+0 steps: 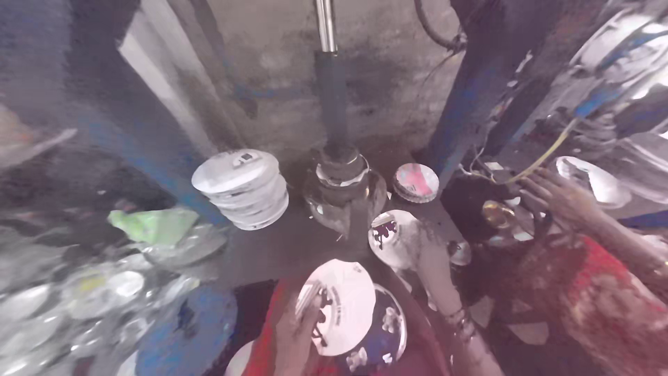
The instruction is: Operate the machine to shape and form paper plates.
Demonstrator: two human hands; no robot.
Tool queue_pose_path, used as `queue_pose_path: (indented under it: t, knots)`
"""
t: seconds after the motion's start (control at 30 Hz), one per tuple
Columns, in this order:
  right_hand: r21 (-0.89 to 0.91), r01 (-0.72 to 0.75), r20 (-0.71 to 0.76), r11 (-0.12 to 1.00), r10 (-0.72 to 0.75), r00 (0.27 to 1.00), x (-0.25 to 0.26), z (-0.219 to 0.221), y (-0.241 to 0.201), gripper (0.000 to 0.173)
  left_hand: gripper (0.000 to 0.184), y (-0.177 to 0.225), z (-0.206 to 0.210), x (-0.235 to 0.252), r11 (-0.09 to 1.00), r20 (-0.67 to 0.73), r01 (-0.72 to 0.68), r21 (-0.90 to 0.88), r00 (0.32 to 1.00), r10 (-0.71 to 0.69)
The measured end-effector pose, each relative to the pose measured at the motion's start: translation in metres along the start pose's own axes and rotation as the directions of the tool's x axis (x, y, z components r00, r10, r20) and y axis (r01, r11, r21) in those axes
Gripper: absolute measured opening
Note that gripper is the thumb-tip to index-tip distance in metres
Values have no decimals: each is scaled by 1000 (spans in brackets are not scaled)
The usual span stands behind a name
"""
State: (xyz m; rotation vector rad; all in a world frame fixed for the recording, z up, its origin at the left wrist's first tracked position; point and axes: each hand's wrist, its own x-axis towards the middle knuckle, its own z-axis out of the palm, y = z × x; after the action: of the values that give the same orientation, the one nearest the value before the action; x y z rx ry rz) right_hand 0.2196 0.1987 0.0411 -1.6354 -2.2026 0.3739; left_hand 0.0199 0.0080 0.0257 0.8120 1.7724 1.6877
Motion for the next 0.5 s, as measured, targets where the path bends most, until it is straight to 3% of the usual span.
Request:
queue_pose_path:
  t: [0.07,0.13,0.2,0.27,0.33,0.43,0.5]
  knots:
    - [-77,-97,-8,992,97,995,26,4,27,68,51,-6,-9,5,998,-11,-52,32,999,53]
    - [-20,-55,-142,998,51,988,30,5,35,59,52,-12,-16,10,993,-9,-81,85,997,82]
    - [164,-2,-277,986,48,960,21,2,25,48,36,-19,-22,13,982,25,-152,110,988,150]
    - [418,155,-365,895,9,931,1,5,10,44,32,-21,-19,16,982,75,-171,80,983,165]
    - [580,305,-275,755,-171,946,-24,6,-7,41,32,-18,-9,16,993,116,-114,12,987,112]
    - [528,461,-125,713,-472,873,-41,13,-21,36,31,-7,12,8,999,124,-7,-32,992,11]
    - [355,477,-207,804,-430,879,-34,17,-16,33,24,-2,20,4,997,81,-9,-73,997,15]
